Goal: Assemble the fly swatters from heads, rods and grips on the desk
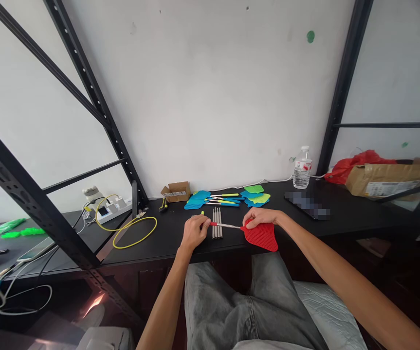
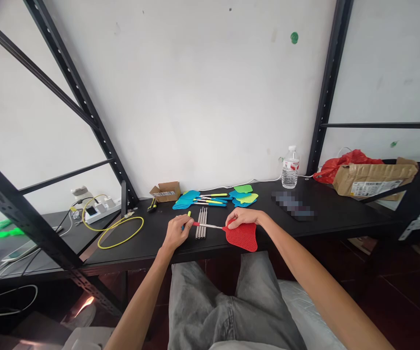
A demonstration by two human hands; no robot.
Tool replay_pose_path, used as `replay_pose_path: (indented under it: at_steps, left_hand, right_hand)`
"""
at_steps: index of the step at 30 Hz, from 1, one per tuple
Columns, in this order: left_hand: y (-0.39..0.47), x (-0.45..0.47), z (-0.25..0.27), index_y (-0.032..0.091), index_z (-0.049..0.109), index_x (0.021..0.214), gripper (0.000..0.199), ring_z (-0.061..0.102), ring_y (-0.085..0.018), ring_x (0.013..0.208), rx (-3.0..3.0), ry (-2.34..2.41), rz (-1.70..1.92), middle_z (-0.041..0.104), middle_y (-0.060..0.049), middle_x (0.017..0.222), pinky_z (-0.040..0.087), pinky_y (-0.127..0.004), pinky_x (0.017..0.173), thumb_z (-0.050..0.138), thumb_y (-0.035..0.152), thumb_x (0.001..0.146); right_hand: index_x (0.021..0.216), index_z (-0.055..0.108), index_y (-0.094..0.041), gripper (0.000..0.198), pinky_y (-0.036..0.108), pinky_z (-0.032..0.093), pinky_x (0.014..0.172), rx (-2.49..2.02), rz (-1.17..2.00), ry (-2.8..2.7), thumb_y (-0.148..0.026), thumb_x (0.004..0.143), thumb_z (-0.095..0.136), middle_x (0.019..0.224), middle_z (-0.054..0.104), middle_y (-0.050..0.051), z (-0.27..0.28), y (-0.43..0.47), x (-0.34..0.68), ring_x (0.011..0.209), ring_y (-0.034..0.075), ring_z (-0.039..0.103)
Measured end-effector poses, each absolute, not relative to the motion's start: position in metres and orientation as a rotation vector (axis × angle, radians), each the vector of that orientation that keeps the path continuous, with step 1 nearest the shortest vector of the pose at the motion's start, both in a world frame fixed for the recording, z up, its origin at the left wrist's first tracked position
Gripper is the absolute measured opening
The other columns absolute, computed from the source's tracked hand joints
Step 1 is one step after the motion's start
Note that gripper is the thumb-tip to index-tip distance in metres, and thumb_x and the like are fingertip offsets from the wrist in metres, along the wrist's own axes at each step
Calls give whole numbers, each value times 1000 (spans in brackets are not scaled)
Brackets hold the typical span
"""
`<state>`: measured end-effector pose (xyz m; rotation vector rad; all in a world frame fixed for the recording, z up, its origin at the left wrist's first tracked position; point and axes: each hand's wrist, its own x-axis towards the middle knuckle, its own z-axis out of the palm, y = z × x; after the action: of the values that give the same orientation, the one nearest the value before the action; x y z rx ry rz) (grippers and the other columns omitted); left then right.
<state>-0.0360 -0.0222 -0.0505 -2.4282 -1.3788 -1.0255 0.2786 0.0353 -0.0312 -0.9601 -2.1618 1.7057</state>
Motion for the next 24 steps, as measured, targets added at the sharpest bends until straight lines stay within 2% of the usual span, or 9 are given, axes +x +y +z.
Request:
replay_pose_path:
  at_steps: [8,17,24]
  left_hand:
    - [-23,-30,-48,22,65,89,31,52,-16,75,-2459,-1276,-1061,61,-4,81,39,-29,75,38,34,99]
    - [-24,-28,-46,22,66,98,31,48,-18,79,-2461,-1234,-1045,58,-5,85,39,-31,78,38,34,99]
    - [-21,-26,-48,21,66,97,32,48,-18,76,-2443,-1214,-1031,59,-5,83,38,-31,75,37,35,99]
  right_hand:
    - [90,74,-16,36,21,45,54,-927,1803,-2103,-43,66,80,76,71,3,-30,37,280,61,13,63]
    - [85,74,-15,34,20,42,50,-941,1823,-2035,-43,67,79,70,69,2,-34,41,282,55,11,59]
    - [85,74,-15,34,20,43,52,-964,1808,-2035,-42,66,80,70,69,2,-34,42,283,57,11,60]
